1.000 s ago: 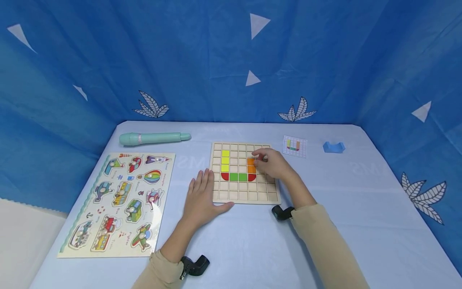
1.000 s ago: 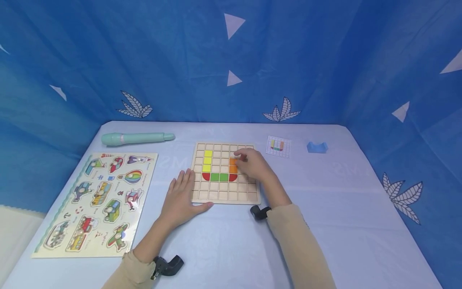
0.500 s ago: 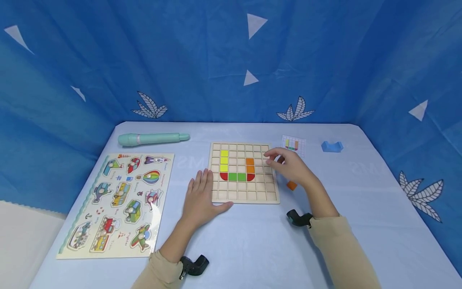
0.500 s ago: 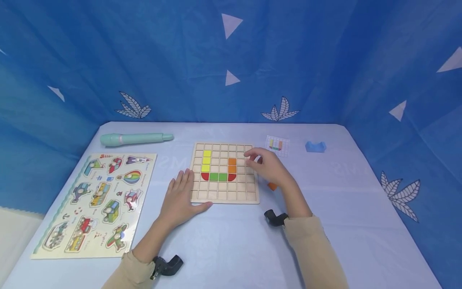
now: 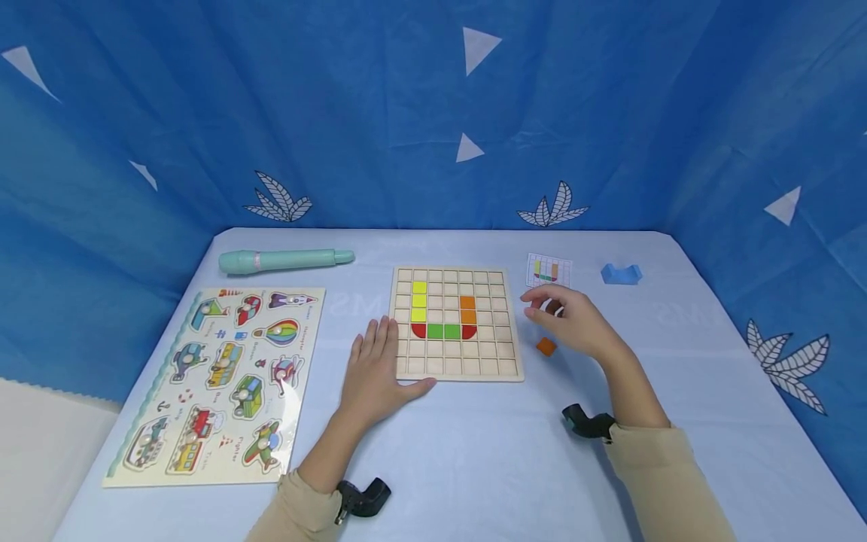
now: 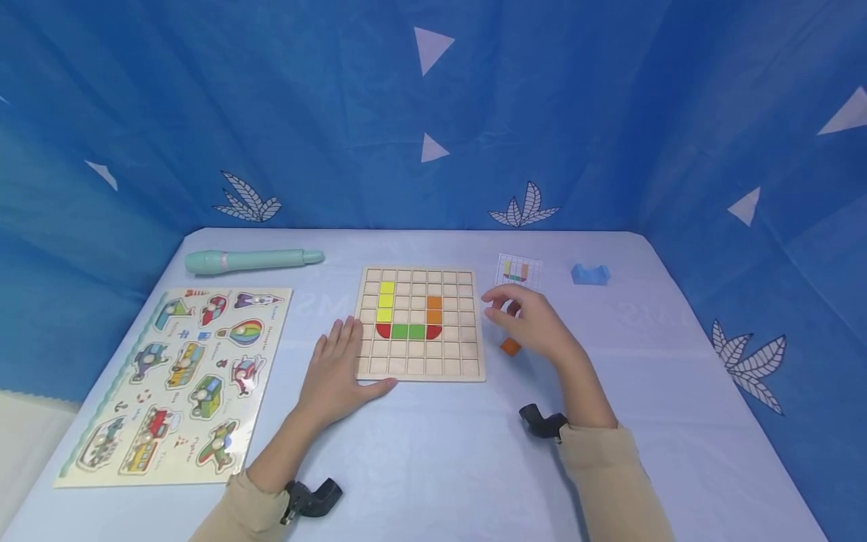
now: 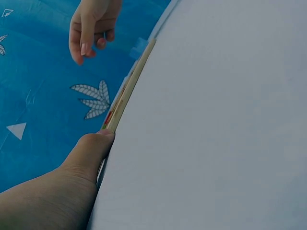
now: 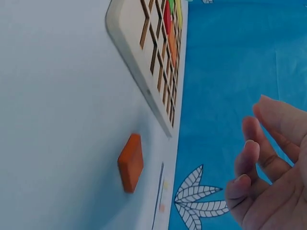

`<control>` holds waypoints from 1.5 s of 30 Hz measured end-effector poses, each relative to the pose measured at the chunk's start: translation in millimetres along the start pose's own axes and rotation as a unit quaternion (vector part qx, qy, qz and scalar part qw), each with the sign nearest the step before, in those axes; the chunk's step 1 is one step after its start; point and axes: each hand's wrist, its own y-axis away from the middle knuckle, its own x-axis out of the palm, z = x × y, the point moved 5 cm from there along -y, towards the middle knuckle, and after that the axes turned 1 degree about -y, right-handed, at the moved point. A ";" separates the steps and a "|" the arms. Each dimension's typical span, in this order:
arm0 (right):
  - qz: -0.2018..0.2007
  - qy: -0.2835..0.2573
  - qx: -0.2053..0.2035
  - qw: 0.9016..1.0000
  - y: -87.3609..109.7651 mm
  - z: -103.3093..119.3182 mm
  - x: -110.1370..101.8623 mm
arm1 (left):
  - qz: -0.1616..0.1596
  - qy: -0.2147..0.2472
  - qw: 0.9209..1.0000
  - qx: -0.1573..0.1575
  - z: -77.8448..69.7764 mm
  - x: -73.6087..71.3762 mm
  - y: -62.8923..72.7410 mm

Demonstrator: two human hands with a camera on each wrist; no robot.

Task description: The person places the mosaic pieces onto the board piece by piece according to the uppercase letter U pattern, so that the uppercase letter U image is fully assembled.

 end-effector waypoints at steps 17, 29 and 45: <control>0.013 -0.023 -0.004 1.000 18.2 -35.4 -9.8 | 0.002 0.003 1.000 -0.005 1.4 -2.1 0.5; 0.023 -0.041 0.003 0.999 21.1 -47.9 -4.3 | 0.001 0.003 1.000 -0.005 0.3 -2.7 0.1; 0.030 -0.045 0.010 0.998 23.1 -65.5 2.9 | 0.003 0.004 1.000 -0.001 -0.9 -0.2 0.3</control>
